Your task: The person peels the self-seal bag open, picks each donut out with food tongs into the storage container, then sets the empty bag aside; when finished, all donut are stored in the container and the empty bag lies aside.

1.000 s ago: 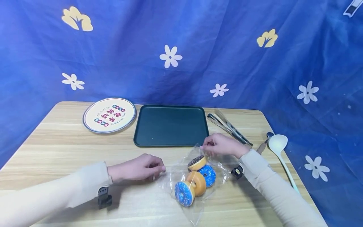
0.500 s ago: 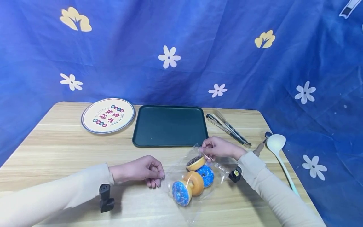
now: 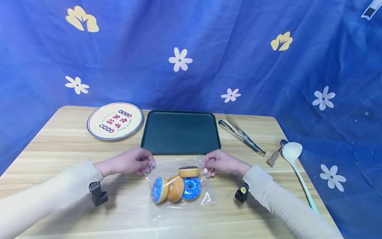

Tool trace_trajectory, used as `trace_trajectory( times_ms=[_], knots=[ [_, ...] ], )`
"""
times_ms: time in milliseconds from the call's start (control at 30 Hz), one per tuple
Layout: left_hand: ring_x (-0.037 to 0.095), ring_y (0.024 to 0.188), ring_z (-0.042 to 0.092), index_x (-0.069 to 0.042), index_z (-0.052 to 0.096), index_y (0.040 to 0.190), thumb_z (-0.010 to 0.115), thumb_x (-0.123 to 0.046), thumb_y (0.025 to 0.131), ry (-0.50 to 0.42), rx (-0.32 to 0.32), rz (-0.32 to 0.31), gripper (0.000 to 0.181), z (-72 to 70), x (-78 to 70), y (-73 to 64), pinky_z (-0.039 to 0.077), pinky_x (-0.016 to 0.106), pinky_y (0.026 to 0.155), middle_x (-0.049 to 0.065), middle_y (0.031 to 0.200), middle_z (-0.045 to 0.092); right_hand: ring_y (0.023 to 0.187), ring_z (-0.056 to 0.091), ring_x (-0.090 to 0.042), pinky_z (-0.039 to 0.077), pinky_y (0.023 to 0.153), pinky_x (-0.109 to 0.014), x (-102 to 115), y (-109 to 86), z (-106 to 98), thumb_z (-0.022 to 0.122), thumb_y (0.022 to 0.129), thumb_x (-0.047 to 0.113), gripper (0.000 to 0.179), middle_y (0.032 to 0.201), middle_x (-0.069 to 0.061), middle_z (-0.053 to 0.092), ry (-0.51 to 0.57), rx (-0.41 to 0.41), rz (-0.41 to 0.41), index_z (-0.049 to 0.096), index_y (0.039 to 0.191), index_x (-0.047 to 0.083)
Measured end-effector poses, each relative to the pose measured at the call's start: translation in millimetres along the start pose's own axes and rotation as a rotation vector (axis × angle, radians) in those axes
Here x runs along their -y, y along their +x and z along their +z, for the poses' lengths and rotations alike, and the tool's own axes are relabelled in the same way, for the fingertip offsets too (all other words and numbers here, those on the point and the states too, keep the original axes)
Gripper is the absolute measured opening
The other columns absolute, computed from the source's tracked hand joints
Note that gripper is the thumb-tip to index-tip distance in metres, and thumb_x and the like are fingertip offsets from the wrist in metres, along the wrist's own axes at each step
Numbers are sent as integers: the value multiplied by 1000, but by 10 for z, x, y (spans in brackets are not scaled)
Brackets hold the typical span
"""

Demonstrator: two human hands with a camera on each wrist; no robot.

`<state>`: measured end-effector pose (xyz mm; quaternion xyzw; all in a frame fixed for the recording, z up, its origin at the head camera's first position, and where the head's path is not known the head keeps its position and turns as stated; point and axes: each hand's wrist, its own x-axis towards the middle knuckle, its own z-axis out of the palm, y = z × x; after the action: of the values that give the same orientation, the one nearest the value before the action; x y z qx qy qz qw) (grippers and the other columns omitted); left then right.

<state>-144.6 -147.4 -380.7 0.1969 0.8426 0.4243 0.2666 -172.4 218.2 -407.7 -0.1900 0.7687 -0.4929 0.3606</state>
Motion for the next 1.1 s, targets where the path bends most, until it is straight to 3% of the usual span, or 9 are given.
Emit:
trace_trajectory(
  times_ms=[367, 533, 667, 800, 900, 1100],
  knots=[
    [12, 67, 64, 0, 66, 87, 56, 5, 98, 254, -94, 36, 15, -355, 184, -54, 56, 25, 60, 9, 77, 70, 70, 73, -8, 63, 67, -23, 92, 200, 436, 59, 106, 8, 22, 84, -5, 77, 119, -53, -50, 66, 104, -12],
    [11, 67, 63, -1, 66, 87, 56, 5, 96, 262, -78, 25, 14, -441, 240, -77, 55, 24, 59, 8, 77, 69, 72, 73, -9, 63, 69, -24, 121, 254, 509, 60, 105, 9, 21, 85, -5, 77, 141, -41, -42, 66, 105, -11],
    [9, 67, 60, -2, 70, 93, 59, -3, 97, 274, -53, 50, 11, -464, 237, -78, 52, 23, 59, 4, 80, 69, 73, 74, -10, 63, 68, -25, 134, 252, 449, 56, 109, 16, 28, 88, -7, 77, 123, -20, -22, 67, 106, -10],
    [8, 74, 59, -6, 71, 95, 63, -12, 100, 394, -99, 134, 11, -426, 148, -49, 53, 25, 67, 1, 85, 70, 68, 73, -11, 60, 60, -24, 154, 250, 327, 49, 112, 23, 37, 86, -8, 76, 60, -82, -6, 68, 105, -7],
    [7, 77, 59, -9, 71, 94, 64, -14, 101, 508, -129, 168, 11, -367, 59, -13, 53, 26, 71, -1, 86, 69, 68, 71, -12, 59, 58, -24, 186, 254, 244, 53, 111, 22, 33, 87, -12, 75, -29, -152, -36, 68, 103, -6],
    [9, 72, 55, -11, 69, 90, 63, -14, 102, 627, -89, 222, 14, -227, -73, 156, 50, 26, 67, -2, 81, 63, 72, 71, -16, 60, 60, -28, 245, 327, 168, 63, 105, 15, 16, 91, -16, 74, -252, -188, -162, 71, 106, 0]
  ],
)
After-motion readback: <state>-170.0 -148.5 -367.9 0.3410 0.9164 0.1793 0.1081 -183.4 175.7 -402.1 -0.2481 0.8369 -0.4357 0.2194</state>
